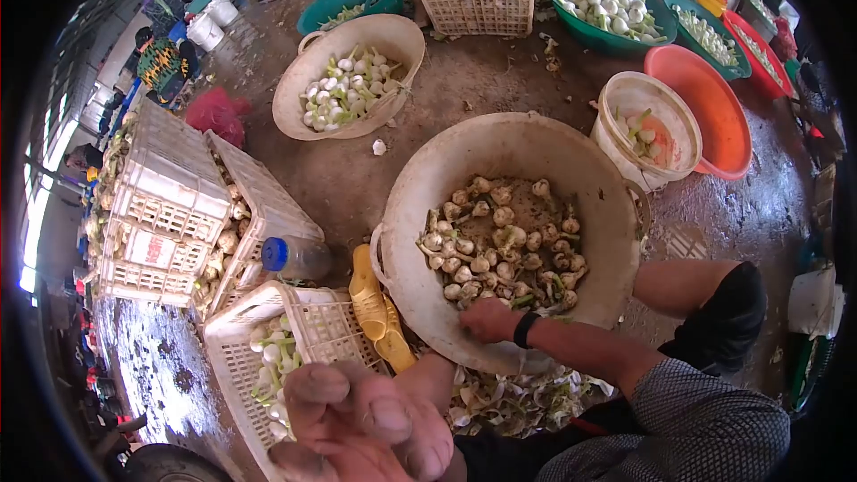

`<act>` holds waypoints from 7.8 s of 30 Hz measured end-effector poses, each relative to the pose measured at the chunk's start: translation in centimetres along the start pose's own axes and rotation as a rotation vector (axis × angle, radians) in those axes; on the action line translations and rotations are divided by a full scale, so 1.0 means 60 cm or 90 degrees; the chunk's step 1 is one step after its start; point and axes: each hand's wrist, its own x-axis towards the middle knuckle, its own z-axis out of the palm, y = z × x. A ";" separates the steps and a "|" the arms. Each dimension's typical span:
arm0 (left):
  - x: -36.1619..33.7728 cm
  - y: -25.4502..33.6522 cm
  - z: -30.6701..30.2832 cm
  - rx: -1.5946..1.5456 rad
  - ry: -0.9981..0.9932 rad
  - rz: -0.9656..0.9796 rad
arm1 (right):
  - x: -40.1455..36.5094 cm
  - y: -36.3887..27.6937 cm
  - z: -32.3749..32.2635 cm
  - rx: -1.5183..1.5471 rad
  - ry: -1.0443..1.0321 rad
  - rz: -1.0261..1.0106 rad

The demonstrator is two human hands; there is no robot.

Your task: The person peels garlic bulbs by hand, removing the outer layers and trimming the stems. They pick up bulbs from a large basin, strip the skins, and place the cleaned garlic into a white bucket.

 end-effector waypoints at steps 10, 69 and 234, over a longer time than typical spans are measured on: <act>-0.005 -0.027 0.004 0.258 0.097 -0.097 | -0.109 -0.017 -0.209 1.015 0.238 0.240; -0.029 -0.080 -0.015 0.235 0.017 -0.257 | -0.280 -0.121 -0.181 0.139 0.095 -0.035; -0.087 -0.068 -0.119 0.852 -0.098 -0.460 | 0.009 0.165 -0.238 0.570 0.298 0.361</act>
